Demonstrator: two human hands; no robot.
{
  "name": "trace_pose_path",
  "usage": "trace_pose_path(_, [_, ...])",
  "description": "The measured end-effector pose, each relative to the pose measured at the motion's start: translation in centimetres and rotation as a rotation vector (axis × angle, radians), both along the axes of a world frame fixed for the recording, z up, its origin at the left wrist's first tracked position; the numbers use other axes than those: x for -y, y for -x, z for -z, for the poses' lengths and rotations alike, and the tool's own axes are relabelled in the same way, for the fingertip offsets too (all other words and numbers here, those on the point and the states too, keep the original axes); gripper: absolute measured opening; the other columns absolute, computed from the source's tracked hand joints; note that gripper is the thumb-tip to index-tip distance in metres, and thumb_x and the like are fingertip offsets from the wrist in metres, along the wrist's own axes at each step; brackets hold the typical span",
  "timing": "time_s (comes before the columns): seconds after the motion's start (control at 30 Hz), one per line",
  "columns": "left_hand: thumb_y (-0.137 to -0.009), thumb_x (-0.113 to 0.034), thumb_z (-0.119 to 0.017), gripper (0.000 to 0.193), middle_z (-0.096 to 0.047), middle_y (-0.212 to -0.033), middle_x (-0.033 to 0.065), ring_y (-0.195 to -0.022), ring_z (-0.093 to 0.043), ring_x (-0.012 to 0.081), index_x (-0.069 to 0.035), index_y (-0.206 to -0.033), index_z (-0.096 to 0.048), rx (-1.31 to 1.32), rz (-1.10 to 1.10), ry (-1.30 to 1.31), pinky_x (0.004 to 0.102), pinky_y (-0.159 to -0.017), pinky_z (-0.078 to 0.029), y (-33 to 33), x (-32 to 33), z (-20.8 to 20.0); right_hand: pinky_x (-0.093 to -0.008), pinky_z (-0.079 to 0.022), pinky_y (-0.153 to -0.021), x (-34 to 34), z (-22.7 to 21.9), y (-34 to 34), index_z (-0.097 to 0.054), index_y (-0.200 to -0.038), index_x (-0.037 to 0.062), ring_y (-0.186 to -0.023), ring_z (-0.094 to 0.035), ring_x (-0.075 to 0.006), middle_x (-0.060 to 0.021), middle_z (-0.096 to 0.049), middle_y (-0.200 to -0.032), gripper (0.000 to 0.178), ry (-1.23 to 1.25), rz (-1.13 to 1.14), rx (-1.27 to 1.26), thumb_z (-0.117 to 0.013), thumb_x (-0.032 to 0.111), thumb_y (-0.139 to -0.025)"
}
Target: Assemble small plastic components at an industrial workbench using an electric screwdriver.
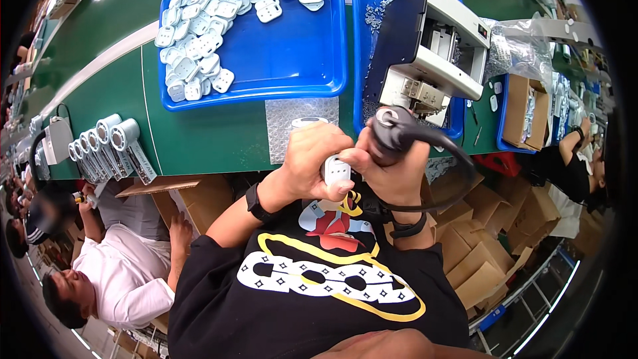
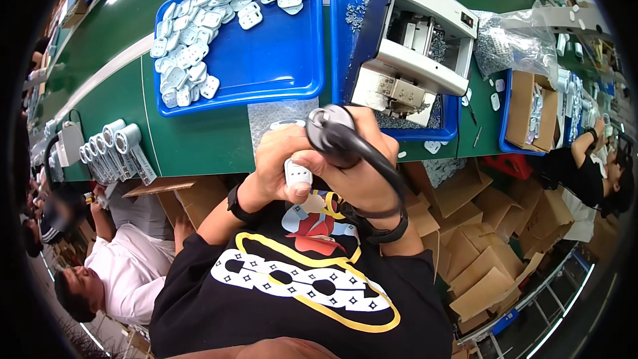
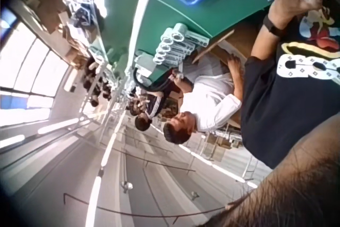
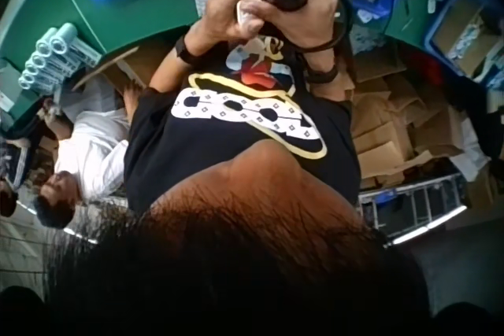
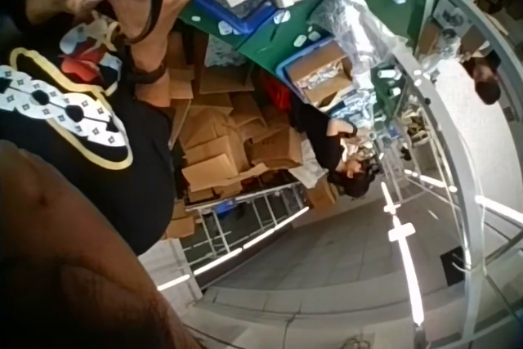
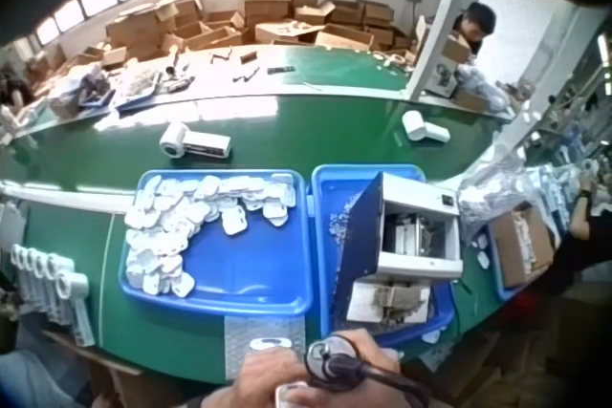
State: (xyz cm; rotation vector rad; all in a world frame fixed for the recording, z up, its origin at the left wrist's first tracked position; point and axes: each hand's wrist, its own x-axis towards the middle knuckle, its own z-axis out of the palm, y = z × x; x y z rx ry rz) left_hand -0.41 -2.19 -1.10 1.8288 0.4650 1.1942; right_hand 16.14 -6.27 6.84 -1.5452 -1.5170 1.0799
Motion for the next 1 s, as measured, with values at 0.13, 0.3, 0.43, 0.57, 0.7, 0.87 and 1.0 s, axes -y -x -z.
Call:
trace_pose_path(0.13, [-0.085, -0.051, -0.068, 0.049, -0.061, -0.073, 0.0074, -0.058, -0.06, 0.0262, -0.003, -0.092, -0.061, -0.006, -0.064, 0.05, 0.0374, -0.055, -0.047, -0.8, 0.3, -0.7, -0.0364, -0.051, -0.058, -1.5, -3.2, -2.7, -0.049, -0.11, 0.0065, -0.058, -0.058, -0.0181, -0.0093, -0.061, -0.079, 0.034, -0.624, 0.257, -0.632, -0.073, 0.013, -0.086])
trace_pose_path(0.3, [-0.083, -0.061, -0.069, 0.06, -0.06, -0.073, 0.0072, -0.059, -0.06, 0.0244, -0.003, -0.091, -0.06, -0.032, -0.097, -0.002, 0.0352, -0.054, -0.047, -1.5, -0.2, -0.6, -0.0359, -0.049, -0.059, -3.9, -3.6, -4.7, -0.048, -0.11, 0.0064, -0.057, -0.057, -0.0191, -0.0093, -0.06, -0.079, 0.025, -0.7, 0.462, -0.396, -0.061, 0.019, -0.092])
trace_pose_path(0.43, [-0.079, -0.069, -0.069, 0.068, -0.06, -0.072, 0.0066, -0.059, -0.06, 0.0237, -0.003, -0.09, -0.059, -0.05, -0.118, -0.027, 0.0342, -0.053, -0.047, -1.5, 0.1, -0.9, -0.0354, -0.051, -0.058, -1.5, -4.6, -4.2, -0.044, -0.113, 0.0067, -0.056, -0.055, -0.0185, -0.0086, -0.058, -0.078, 0.032, -0.584, 0.394, -0.566, -0.064, 0.018, -0.091])
trace_pose_path(0.57, [-0.076, -0.072, -0.069, 0.071, -0.059, -0.072, 0.0064, -0.059, -0.06, 0.0235, -0.003, -0.09, -0.059, -0.082, -0.097, -0.014, 0.0344, -0.053, -0.046, -1.8, 0.4, -1.1, -0.0348, -0.05, -0.059, 1.4, -8.4, -2.8, -0.042, -0.114, 0.0089, -0.057, -0.055, -0.0183, -0.006, -0.057, -0.078, 0.035, -0.607, 0.087, -0.718, -0.067, 0.019, -0.091])
trace_pose_path(0.7, [-0.076, -0.072, -0.069, 0.071, -0.059, -0.072, 0.0062, -0.058, -0.059, 0.0235, -0.002, -0.09, -0.059, -0.101, -0.118, -0.021, 0.0345, -0.053, -0.046, -1.4, 0.3, -1.0, -0.0269, -0.051, -0.054, 0.8, -8.8, -1.4, -0.045, -0.109, 0.0093, -0.055, -0.056, -0.0129, -0.0016, -0.058, -0.075, 0.038, -0.644, 0.015, -0.705, -0.073, 0.022, -0.086])
trace_pose_path(0.87, [-0.075, -0.072, -0.069, 0.072, -0.058, -0.073, 0.0063, -0.059, -0.059, 0.0238, -0.003, -0.089, -0.059, -0.074, -0.115, -0.026, 0.0346, -0.053, -0.046, -2.0, -0.1, -1.3, -0.0227, -0.053, -0.05, -0.6, -7.9, -0.8, -0.047, -0.106, 0.0094, -0.053, -0.057, -0.0106, -0.0002, -0.059, -0.073, 0.041, -0.665, -0.002, -0.7, -0.078, 0.022, -0.082])
trace_pose_path(1.0, [-0.075, -0.073, -0.068, 0.072, -0.058, -0.073, 0.0065, -0.059, -0.058, 0.0241, -0.003, -0.088, -0.059, -0.083, -0.119, -0.027, 0.0347, -0.053, -0.046, -1.9, 0.2, -1.4, -0.0232, -0.053, -0.051, -0.4, -7.7, -0.4, -0.047, -0.106, 0.0097, -0.053, -0.057, -0.0107, -0.0002, -0.059, -0.073, 0.041, -0.673, 0.007, -0.706, -0.078, 0.022, -0.081])
